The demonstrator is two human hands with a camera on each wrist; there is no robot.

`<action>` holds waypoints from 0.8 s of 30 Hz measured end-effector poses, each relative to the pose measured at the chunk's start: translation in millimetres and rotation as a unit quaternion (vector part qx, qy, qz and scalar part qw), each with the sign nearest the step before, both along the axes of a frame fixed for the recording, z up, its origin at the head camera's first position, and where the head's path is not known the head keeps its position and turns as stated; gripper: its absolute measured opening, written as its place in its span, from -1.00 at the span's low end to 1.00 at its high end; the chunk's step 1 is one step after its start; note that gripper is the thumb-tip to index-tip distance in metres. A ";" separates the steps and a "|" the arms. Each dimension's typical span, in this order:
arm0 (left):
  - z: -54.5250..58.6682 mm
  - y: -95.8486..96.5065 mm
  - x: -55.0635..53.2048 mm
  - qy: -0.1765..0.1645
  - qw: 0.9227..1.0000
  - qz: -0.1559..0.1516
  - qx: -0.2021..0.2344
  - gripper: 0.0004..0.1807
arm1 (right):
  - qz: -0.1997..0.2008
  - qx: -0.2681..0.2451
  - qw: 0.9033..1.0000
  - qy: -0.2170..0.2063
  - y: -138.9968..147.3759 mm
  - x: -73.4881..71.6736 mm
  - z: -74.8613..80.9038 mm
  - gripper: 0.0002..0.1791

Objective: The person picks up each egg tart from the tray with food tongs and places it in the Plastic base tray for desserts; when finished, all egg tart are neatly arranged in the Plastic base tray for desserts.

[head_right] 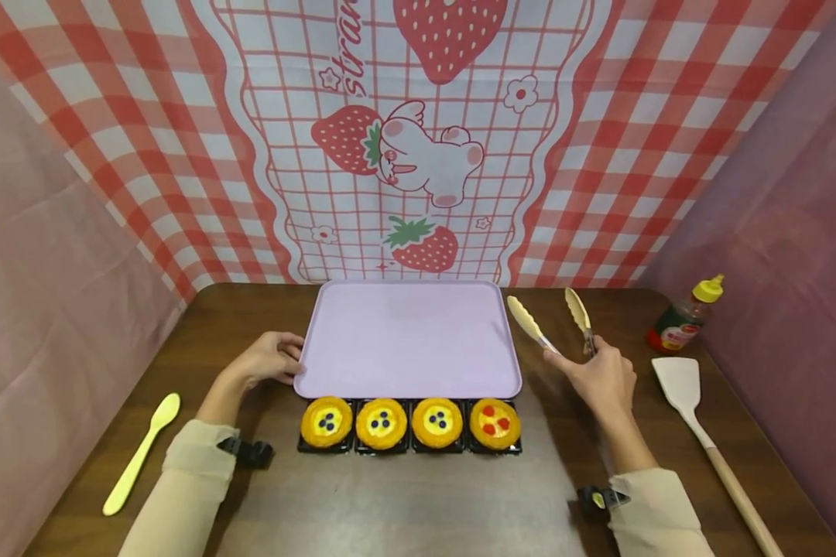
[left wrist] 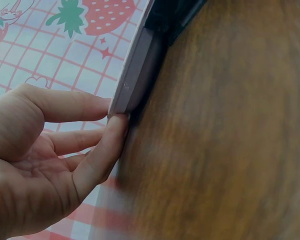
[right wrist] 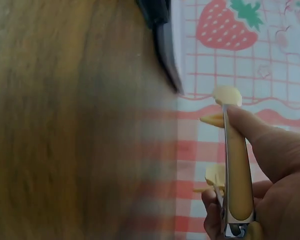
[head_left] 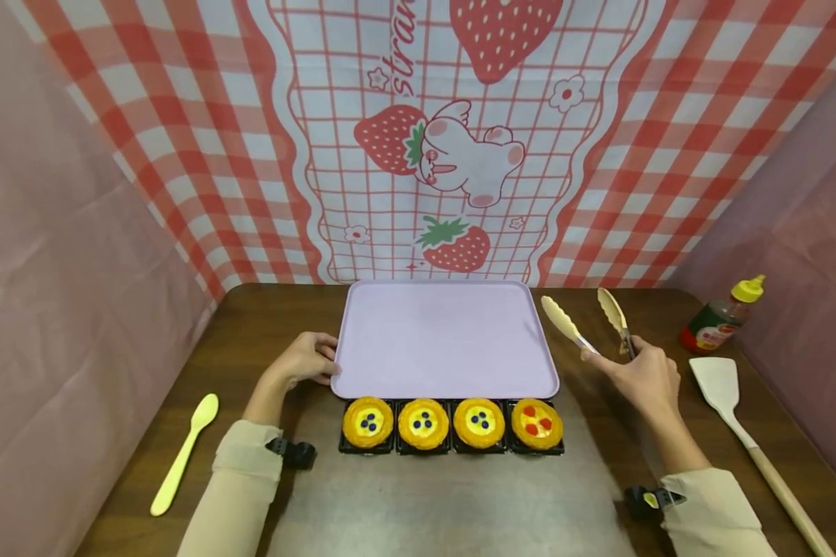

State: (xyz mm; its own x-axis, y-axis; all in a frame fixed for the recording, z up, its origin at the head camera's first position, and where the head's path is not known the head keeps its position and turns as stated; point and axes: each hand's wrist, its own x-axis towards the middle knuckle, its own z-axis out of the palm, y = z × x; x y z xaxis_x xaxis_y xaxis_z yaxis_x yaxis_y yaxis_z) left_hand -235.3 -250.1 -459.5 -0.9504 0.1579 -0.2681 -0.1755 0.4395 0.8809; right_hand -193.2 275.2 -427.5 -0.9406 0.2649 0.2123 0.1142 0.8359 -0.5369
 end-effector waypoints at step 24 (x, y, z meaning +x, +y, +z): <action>1.3 -5.8 3.7 0.009 1.000 0.005 -0.002 -0.41 | 0.002 -0.094 0.989 -0.116 3.3 -11.6 -30.9 0.16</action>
State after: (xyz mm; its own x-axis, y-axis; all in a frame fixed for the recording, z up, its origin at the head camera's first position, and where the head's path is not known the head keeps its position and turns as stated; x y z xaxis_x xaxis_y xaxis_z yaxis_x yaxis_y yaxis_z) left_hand -231.6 -255.8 -458.2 -0.9566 0.1465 -0.2520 -0.1648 0.4413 0.8821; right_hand -204.8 278.4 -458.4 -0.9594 0.2751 -0.0617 0.2492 0.7251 -0.6419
